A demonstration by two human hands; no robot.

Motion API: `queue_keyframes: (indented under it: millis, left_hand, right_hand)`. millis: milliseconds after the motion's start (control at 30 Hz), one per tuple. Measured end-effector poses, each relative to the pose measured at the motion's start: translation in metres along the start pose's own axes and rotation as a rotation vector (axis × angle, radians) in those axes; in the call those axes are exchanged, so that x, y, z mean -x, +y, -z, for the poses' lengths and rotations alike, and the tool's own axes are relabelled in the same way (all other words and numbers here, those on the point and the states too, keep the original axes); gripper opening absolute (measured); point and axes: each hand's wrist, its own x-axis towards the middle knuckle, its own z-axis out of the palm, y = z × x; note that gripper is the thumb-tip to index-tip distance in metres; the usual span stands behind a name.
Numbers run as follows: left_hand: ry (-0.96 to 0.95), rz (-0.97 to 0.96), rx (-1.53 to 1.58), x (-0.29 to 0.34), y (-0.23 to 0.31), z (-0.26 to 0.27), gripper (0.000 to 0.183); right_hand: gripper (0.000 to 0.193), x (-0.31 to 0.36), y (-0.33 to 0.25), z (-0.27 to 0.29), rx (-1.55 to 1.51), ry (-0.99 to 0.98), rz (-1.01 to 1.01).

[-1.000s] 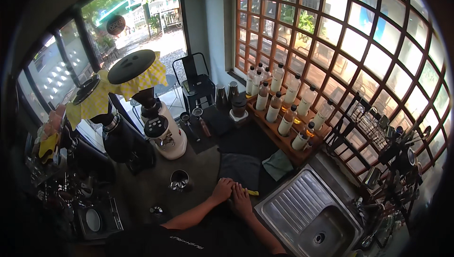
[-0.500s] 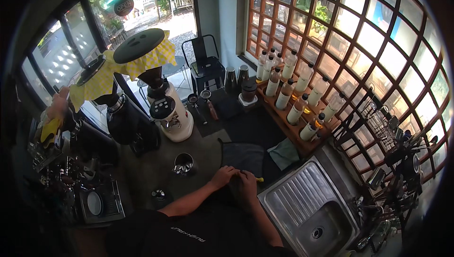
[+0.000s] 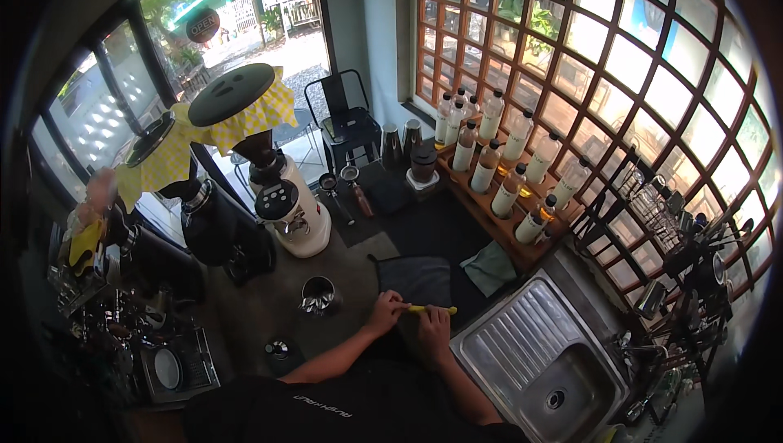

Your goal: Drying a coffee portafilter and a small metal pitcher using a cloth, then folding the cloth on the counter.

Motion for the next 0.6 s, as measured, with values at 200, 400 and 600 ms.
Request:
queue_keyframes:
  millis: [200, 400, 600]
  left_hand:
    - [-0.042, -0.08, -0.316, -0.005, 0.015, 0.009, 0.019]
    - [-0.09, -0.178, -0.657, 0.002, 0.024, 0.002, 0.023]
    - [-0.114, -0.133, -0.654, -0.005, 0.02, -0.007, 0.018]
  right_hand:
    - [0.058, 0.027, -0.001, -0.003, 0.068, -0.236, -0.018]
    - [0.052, 0.02, -0.004, -0.005, 0.088, -0.157, -0.018]
    - [0.04, -0.008, 0.011, -0.01, 0.001, -0.157, -0.051]
